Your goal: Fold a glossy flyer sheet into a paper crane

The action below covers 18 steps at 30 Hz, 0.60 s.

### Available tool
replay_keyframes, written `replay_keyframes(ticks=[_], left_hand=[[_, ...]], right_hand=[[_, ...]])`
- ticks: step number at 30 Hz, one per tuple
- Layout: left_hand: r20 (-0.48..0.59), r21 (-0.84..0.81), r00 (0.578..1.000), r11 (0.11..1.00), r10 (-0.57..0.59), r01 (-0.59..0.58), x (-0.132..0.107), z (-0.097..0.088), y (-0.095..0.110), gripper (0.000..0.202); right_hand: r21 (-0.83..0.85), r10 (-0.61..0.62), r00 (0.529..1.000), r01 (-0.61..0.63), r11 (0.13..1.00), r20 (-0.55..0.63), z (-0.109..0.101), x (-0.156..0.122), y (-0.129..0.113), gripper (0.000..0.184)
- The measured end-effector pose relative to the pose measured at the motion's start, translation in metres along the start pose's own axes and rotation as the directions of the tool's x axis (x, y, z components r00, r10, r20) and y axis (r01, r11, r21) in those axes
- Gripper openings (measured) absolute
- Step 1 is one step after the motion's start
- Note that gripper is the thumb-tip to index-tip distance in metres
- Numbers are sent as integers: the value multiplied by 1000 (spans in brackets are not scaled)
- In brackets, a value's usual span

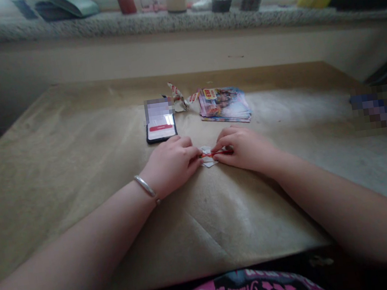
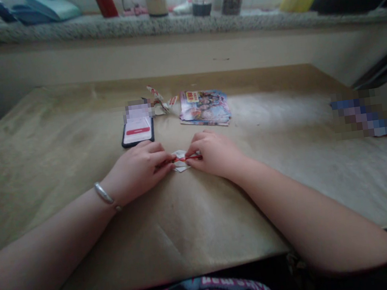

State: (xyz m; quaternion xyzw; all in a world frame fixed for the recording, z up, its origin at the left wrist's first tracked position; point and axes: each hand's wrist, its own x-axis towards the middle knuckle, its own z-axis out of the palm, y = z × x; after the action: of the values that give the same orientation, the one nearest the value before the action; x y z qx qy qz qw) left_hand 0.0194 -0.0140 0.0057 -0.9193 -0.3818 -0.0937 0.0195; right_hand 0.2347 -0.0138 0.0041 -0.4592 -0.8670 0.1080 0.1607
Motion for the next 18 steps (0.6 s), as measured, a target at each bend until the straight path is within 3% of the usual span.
replay_keyframes(ticks=[7,16,18], left_hand=[[8,-65,999,997,-52,53,1,-1,0,23],[67,-99,985,981,-162,168,-1,1,2,22],[64,-131,989,982,-131,139,0,4,-2,19]], right_hand=[[-121,59,998,-55,991,35,-7,-1,-4,18],[-32,107,992,-105,994,61,-2,-1,4,16],[5,128,989,-129,992,79,0,-1,6,15]])
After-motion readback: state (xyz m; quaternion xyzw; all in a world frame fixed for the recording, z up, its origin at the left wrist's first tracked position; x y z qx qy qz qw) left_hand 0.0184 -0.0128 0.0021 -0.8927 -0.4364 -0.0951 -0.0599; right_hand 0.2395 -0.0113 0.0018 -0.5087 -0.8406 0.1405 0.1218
